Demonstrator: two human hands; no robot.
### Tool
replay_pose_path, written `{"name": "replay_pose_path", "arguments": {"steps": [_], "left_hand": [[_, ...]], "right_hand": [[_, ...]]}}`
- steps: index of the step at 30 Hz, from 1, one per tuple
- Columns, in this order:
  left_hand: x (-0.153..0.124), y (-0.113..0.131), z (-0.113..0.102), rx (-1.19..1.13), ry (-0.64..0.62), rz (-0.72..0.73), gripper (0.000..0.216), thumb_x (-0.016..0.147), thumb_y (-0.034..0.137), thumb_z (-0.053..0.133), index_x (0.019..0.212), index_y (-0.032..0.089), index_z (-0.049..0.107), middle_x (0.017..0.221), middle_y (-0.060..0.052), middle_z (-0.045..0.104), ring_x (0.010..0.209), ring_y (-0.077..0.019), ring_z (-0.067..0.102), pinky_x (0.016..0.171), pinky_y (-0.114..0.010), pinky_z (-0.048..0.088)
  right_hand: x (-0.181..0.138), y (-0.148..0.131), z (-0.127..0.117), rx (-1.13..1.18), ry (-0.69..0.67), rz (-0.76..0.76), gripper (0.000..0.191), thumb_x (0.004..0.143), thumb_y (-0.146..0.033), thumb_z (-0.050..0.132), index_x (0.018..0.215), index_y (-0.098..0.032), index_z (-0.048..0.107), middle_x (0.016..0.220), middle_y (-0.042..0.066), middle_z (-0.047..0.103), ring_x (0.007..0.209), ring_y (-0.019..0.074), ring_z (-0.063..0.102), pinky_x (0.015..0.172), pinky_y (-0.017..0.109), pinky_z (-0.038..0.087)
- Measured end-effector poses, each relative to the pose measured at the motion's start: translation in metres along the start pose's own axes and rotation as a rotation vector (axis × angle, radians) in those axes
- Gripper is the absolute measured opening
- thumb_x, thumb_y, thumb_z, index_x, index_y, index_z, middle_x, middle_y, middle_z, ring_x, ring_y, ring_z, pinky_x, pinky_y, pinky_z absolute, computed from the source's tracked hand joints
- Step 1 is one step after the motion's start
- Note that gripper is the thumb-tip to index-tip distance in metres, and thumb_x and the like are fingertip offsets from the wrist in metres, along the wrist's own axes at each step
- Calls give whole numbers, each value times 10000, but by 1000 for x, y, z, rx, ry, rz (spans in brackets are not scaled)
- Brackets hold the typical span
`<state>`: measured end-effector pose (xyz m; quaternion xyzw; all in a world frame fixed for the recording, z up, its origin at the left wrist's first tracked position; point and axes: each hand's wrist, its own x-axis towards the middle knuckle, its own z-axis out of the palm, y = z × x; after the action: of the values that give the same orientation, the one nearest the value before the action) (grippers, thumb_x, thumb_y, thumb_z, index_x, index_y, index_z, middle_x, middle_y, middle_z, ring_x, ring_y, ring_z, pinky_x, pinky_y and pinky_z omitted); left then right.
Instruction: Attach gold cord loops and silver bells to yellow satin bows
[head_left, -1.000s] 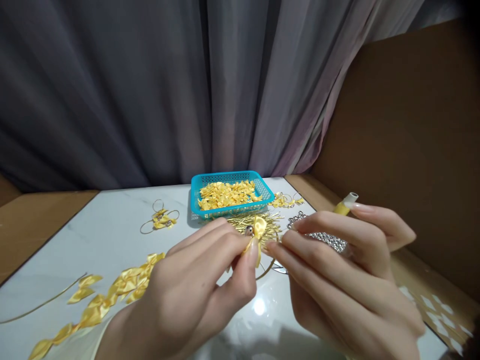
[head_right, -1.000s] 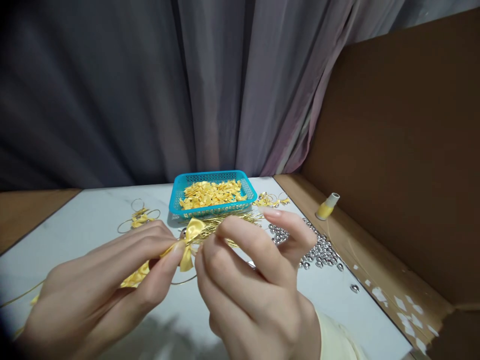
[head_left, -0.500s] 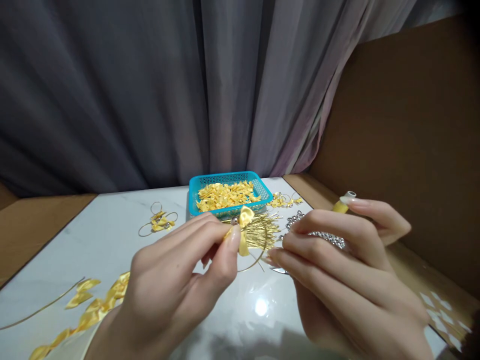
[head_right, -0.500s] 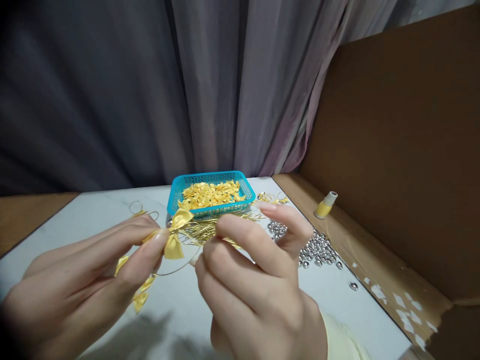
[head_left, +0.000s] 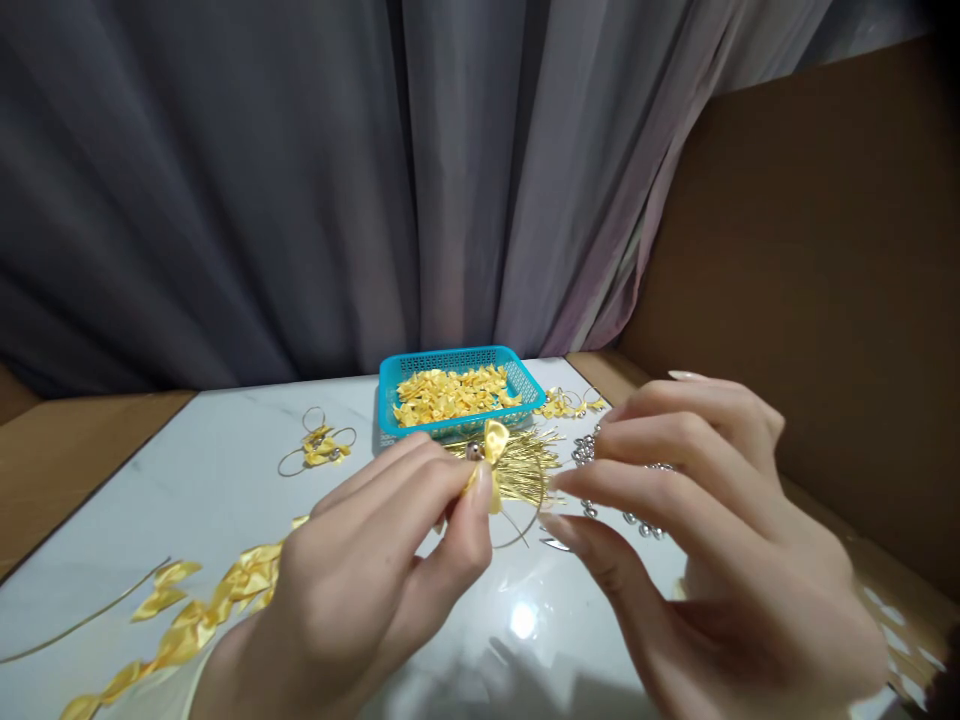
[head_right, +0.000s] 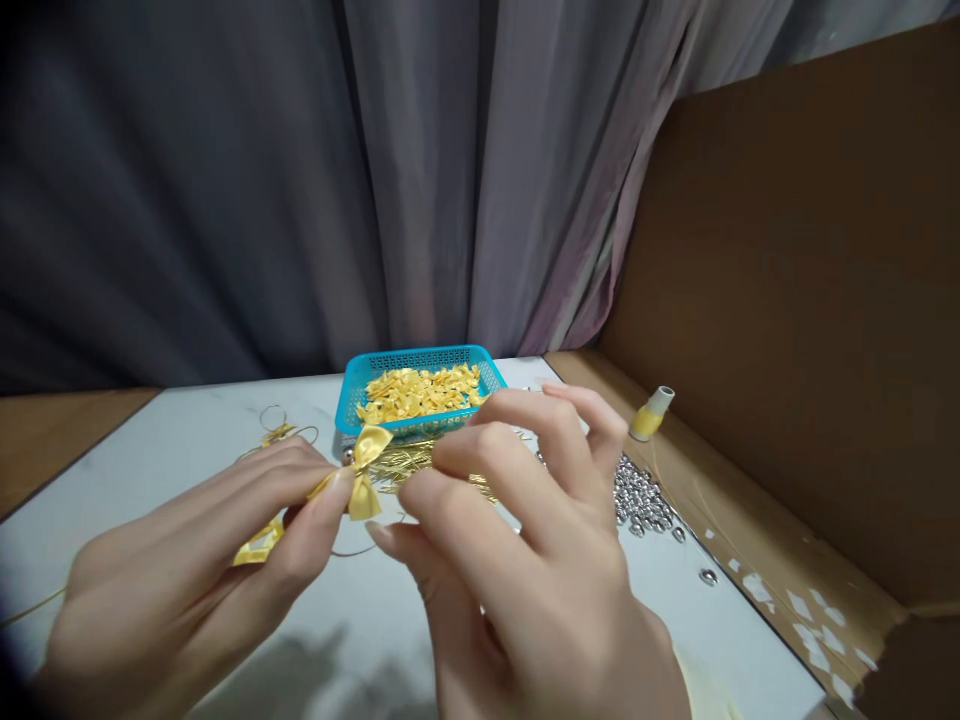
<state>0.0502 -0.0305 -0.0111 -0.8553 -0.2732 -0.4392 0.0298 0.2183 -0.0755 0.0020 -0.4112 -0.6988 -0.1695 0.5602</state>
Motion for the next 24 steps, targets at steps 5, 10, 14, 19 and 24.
{"name": "replay_pose_path", "arguments": {"steps": [5, 10, 14, 19, 24], "left_hand": [[4, 1, -1, 53, -51, 69, 239, 875, 44, 452, 680, 154, 532, 595, 13, 512, 564, -113, 460, 623, -269, 422], [7, 1, -1, 78, -63, 126, 249, 884, 38, 447, 682, 154, 535, 578, 11, 519, 549, -124, 459, 586, -282, 409], [7, -1, -2, 111, -87, 199, 250, 882, 31, 437, 692, 155, 541, 572, 9, 527, 535, -132, 463, 559, -291, 398], [7, -5, -4, 175, -159, 281, 197, 895, 55, 448, 759, 163, 542, 609, 11, 559, 559, -145, 485, 555, -303, 389], [6, -5, -5, 162, -146, 289, 207, 885, 40, 443, 740, 171, 509, 595, 14, 557, 552, -145, 478, 548, -303, 392]], "right_hand": [[-5, 0, 9, -49, -62, -51, 88, 747, -55, 656, 703, -131, 660, 680, 24, 637, 794, 195, 549, 849, 428, 350], [-8, 5, 15, -19, -123, -67, 110, 777, -45, 596, 724, -124, 651, 688, 30, 631, 807, 201, 546, 877, 444, 332], [-8, 6, 11, 16, -164, -33, 95, 780, -43, 599, 753, -119, 649, 706, 33, 635, 784, 187, 526, 849, 424, 340], [-8, 8, 9, 54, -216, -27, 176, 783, 15, 543, 695, -126, 600, 671, 13, 608, 783, 163, 527, 839, 392, 330], [-10, 10, 11, 49, -136, -73, 252, 762, 48, 449, 651, -145, 566, 624, -4, 575, 784, 149, 540, 823, 375, 314]]}}
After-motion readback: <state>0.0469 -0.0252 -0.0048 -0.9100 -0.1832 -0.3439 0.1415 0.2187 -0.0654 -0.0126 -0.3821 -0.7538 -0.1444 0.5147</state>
